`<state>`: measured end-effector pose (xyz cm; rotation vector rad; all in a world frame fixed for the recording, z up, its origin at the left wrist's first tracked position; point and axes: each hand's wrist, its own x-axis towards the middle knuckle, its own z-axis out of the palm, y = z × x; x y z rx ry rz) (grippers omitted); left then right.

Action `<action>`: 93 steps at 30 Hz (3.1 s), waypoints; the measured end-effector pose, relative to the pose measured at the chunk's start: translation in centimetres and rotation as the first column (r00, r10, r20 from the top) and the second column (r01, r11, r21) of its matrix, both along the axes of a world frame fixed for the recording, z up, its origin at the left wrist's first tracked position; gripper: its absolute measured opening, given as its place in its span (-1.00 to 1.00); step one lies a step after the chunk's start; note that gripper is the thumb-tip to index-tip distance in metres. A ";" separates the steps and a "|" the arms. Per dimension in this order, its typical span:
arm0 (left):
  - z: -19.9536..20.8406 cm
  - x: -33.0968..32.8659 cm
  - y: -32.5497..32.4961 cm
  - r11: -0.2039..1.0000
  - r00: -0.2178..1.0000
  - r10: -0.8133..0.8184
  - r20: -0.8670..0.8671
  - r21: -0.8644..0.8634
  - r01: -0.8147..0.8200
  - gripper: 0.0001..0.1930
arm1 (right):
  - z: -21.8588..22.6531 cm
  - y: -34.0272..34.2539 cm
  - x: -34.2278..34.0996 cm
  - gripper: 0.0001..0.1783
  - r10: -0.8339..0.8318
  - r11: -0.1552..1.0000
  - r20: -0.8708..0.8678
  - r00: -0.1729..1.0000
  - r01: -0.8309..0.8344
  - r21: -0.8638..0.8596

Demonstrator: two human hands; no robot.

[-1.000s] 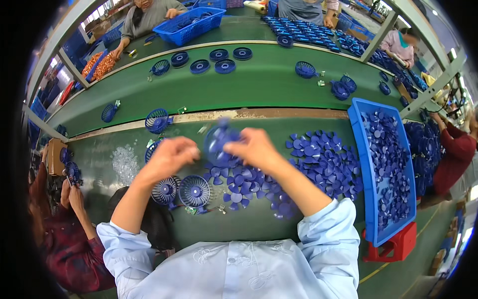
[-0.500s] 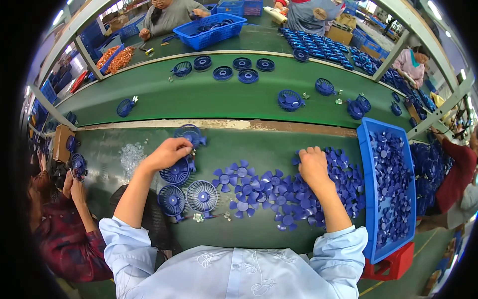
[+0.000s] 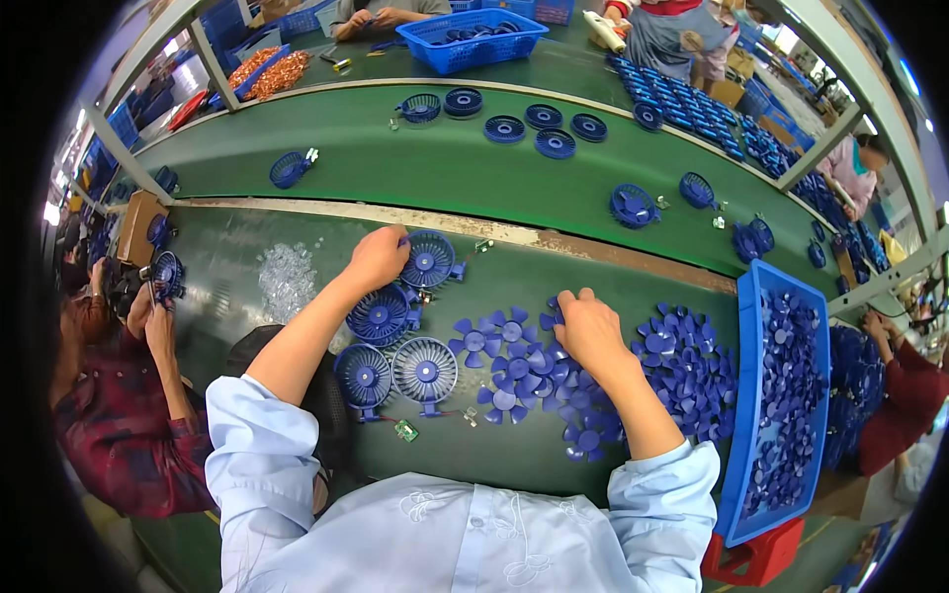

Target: The person assembles mini fans by attaching fan blades into fan casings by hand and placing the assembled fan components onto the conveyor belt.

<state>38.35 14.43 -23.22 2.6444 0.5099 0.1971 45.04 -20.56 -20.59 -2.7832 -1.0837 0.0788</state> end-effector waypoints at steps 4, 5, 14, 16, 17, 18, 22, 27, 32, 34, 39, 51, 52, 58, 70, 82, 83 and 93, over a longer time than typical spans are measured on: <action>0.6 0.0 0.0 0.963 0.905 0.095 0.416 -0.268 0.022 -0.79 | -0.1 -0.6 -0.2 -0.57 -0.034 0.999 0.000 0.999 0.034 0.000; 0.7 -0.1 0.0 0.964 0.904 0.095 0.417 -0.265 0.021 -0.79 | 0.0 -0.6 -0.4 -0.57 -0.032 0.999 0.002 0.999 0.032 0.002; 7.5 -4.3 -8.7 0.106 0.999 0.040 -0.013 -0.994 -0.017 -0.69 | 9.0 3.9 -7.5 -0.56 0.184 0.772 0.209 0.961 -0.272 0.574; 8.5 -4.4 -9.2 0.098 0.999 -0.044 -0.029 -0.995 -0.024 -0.67 | 8.7 5.2 -7.7 -0.55 0.216 0.768 0.290 0.932 -0.346 0.539; 8.7 -4.5 -9.4 0.090 0.993 -0.111 -0.042 -0.995 -0.032 -0.65 | 8.4 5.3 -7.7 -0.55 0.210 0.771 0.284 0.935 -0.337 0.540; 8.8 -4.9 -9.7 0.025 0.991 -0.132 0.013 -1.000 0.017 -0.62 | 8.5 5.5 -7.8 -0.55 0.205 0.800 0.262 0.943 -0.315 0.510; 8.9 -6.0 -11.3 0.073 0.990 -0.105 0.096 -0.992 0.104 -0.65 | 8.0 6.2 -7.8 -0.55 0.201 0.827 0.226 0.953 -0.288 0.483; 9.2 -6.0 -10.9 0.175 0.986 -0.109 0.124 -0.974 0.141 -0.71 | 7.0 6.7 -7.4 -0.53 0.182 0.795 0.230 0.956 -0.281 0.537; 9.0 -6.5 -10.2 0.451 0.958 -0.189 0.217 -0.847 0.281 -0.62 | 9.1 5.6 -7.4 -0.44 0.156 0.728 0.338 0.928 -0.339 0.596; 9.1 -6.8 -10.5 0.524 0.947 -0.232 0.223 -0.791 0.315 -0.61 | 9.7 5.0 -6.4 -0.43 0.185 0.740 0.335 0.924 -0.355 0.571; 9.8 -7.2 -11.7 0.656 0.886 -0.378 0.270 -0.597 0.462 -0.64 | 6.7 4.0 -4.3 -0.48 0.319 0.828 -0.370 0.872 -0.066 0.557; 9.8 -5.3 -10.7 0.674 0.932 -0.263 0.248 -0.644 0.362 -0.47 | 5.1 4.6 4.6 -0.49 0.240 0.774 -0.340 0.909 0.032 0.632; 9.4 -5.3 -10.0 0.658 0.932 -0.271 0.242 -0.660 0.363 -0.48 | 4.7 4.3 6.6 -0.47 0.128 0.771 -0.407 0.905 0.167 0.614; 11.2 -7.1 -8.3 0.722 0.867 -0.427 0.259 -0.479 0.499 -0.63 | 1.8 2.1 13.5 -0.48 -0.370 0.855 -0.010 0.929 0.345 0.388; 11.8 -6.6 -6.1 0.742 0.725 -0.658 0.205 0.014 0.670 -0.60 | -1.4 18.2 22.4 -0.35 0.060 0.962 0.140 0.988 -0.095 0.254; 11.0 -5.5 -6.2 0.708 0.707 -0.697 0.121 -0.041 0.705 -0.57 | -7.4 25.6 28.7 -0.80 0.102 0.967 0.513 0.853 -0.206 0.151; 11.0 -5.3 -6.2 0.696 0.696 -0.710 0.108 -0.043 0.717 -0.58 | -7.4 24.3 28.3 -0.86 0.124 0.965 0.523 0.843 -0.225 0.133; 12.8 -6.9 -4.0 0.815 0.792 -0.572 0.214 0.035 0.579 -0.59 | 2.8 11.2 5.7 -0.86 0.479 0.805 0.361 0.800 -0.564 0.181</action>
